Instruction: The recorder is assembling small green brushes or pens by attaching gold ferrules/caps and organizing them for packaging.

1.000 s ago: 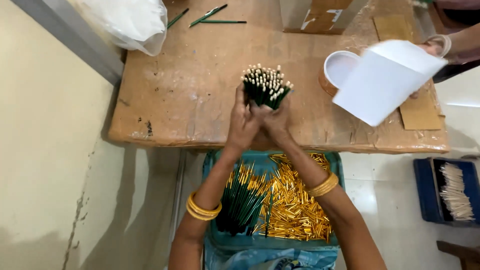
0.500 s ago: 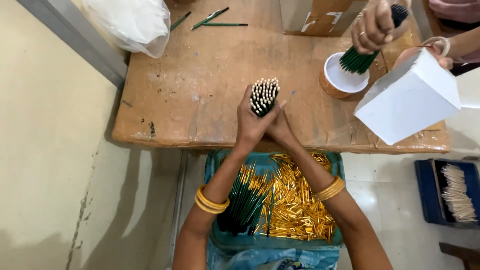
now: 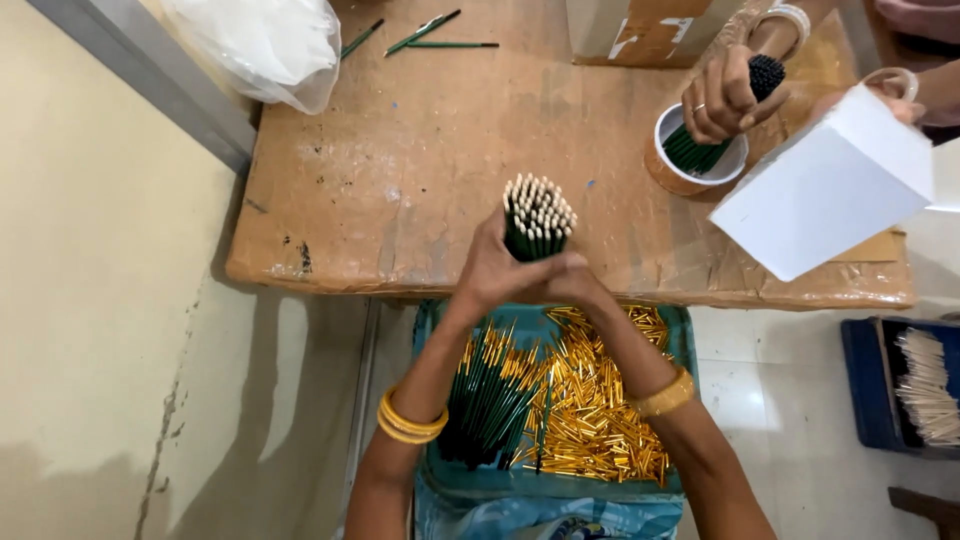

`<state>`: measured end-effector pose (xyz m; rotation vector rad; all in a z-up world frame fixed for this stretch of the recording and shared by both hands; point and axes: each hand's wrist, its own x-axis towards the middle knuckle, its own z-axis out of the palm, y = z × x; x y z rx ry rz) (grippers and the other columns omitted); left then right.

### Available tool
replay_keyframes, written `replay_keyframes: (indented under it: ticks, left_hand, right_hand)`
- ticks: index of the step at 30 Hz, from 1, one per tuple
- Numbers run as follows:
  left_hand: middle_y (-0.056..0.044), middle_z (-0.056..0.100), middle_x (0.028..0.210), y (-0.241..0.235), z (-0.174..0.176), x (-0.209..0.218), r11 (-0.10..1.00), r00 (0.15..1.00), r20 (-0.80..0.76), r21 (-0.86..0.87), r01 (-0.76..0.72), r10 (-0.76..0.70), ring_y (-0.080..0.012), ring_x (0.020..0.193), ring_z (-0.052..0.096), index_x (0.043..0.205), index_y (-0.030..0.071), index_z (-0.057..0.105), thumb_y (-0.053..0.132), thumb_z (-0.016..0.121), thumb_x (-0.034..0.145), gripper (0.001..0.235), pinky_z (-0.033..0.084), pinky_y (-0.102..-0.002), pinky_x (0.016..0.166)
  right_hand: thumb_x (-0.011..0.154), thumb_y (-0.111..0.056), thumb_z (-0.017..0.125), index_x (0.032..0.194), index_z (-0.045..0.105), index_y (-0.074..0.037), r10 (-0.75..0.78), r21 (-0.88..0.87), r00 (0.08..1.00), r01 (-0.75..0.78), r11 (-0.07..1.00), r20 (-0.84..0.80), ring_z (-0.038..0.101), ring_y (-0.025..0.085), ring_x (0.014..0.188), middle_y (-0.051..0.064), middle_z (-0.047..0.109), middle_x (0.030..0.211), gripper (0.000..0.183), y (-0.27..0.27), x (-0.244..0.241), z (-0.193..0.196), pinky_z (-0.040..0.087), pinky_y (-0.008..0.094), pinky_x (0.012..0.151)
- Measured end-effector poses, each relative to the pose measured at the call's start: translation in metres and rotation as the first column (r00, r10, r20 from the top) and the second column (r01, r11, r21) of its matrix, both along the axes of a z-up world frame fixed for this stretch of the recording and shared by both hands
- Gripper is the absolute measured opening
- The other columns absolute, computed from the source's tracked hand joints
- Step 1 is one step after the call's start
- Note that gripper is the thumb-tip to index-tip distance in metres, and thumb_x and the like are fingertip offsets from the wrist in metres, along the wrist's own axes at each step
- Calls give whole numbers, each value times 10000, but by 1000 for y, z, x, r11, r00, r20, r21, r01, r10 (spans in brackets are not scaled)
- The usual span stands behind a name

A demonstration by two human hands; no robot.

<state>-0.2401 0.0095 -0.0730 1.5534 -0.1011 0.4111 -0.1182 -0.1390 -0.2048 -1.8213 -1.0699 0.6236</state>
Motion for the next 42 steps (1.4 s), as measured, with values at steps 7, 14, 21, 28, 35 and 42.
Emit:
replay_keyframes:
  ticks: [7,14,21,28,35,42]
  left_hand:
    - [-9,714,1146,-34,-36,-81,840,885,-79,-362,404,-459,-109,1086,661,1284,31,609,118,883,719,633,549,-309,988]
    - [-110,754,1040,-111,-155,-160,730,845,-266,-655,194,-463,-194,985,730,1150,-36,680,10,807,834,344,596,-352,896]
    - [-108,752,988,-126,-193,-180,677,842,-405,-733,-66,-357,-187,917,739,1148,-17,648,-15,755,841,325,600,-336,832]
    - [-66,736,1072,-151,-213,-203,691,811,-405,-723,-3,-421,-157,985,713,1215,-2,677,-12,739,865,355,579,-320,866]
    - [-47,725,1097,-149,-213,-215,744,780,-528,-657,-124,-336,-133,989,690,1210,24,680,-7,768,871,352,566,-310,872]
    - [-45,749,1067,-154,-204,-207,831,798,-558,-539,-138,-229,-133,956,703,1173,3,688,27,801,865,329,584,-315,850]
  right_hand:
    - [743,-206,929,1130,683,-28,176,-20,941,-189,982,-288,728,221,892,110,744,959,492,-102,-112,-50,623,385,807]
    - [775,-123,904,1281,564,48,-48,-88,549,-47,995,-835,693,256,1023,173,676,1127,634,-152,-218,-90,599,423,877]
    - [1061,-295,628,1353,653,-8,-322,-252,841,230,940,-434,702,189,1089,116,739,1200,410,-182,-244,-42,577,329,960]
    - [949,-173,615,1417,462,-72,-401,5,563,584,811,-723,610,125,1164,47,619,1278,503,-145,-260,-21,493,283,983]
    - [990,-44,688,1169,686,-21,-290,-13,269,712,702,-919,680,141,1014,55,745,1116,181,-168,-277,-67,536,323,917]
    - [935,-27,727,1074,722,-51,-297,-57,193,744,665,-935,706,129,957,45,765,1062,142,-174,-276,-69,563,315,851]
